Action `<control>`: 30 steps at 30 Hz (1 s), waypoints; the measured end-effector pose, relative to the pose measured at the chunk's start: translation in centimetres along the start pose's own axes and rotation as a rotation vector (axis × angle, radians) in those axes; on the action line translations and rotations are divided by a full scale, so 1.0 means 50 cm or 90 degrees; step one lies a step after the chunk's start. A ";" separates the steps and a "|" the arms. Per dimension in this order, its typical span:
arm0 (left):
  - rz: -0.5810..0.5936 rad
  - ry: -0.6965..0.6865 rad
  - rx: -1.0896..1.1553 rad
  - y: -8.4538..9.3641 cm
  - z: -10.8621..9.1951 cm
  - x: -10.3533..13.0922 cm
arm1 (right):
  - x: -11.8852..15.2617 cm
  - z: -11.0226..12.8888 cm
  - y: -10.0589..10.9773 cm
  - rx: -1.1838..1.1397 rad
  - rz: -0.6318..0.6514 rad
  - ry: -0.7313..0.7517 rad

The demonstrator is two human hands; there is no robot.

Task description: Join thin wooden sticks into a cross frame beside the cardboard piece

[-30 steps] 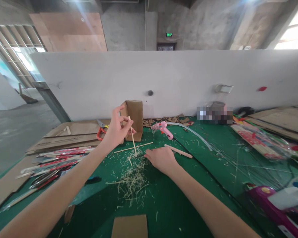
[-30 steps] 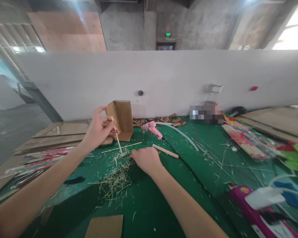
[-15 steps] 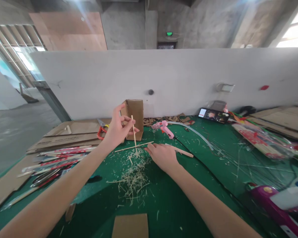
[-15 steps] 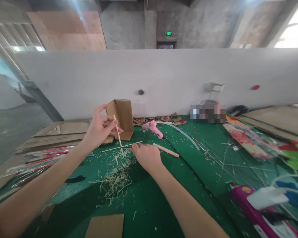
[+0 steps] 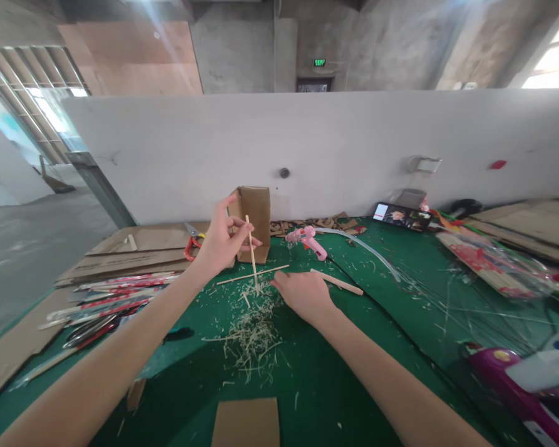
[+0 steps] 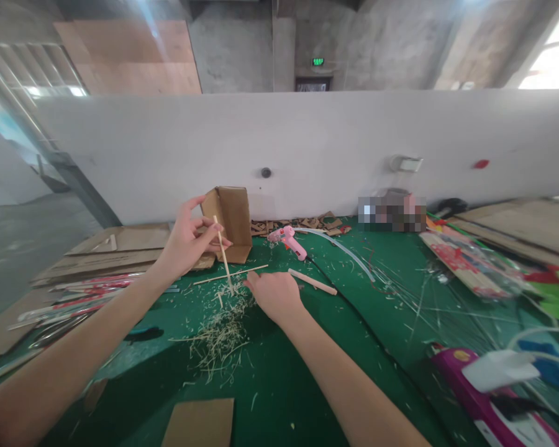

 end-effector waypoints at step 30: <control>0.017 -0.019 0.031 -0.009 0.003 -0.003 | -0.005 -0.011 0.003 -0.011 -0.038 -0.001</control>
Point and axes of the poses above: each hand's wrist, its own x-axis away from the middle knuckle, its own y-axis out of the back of the hand, z = x × y, the point moved 9 cm from there along -x, towards the middle knuckle, and after that the axes turned 14 degrees about z, right-handed, at the moved point
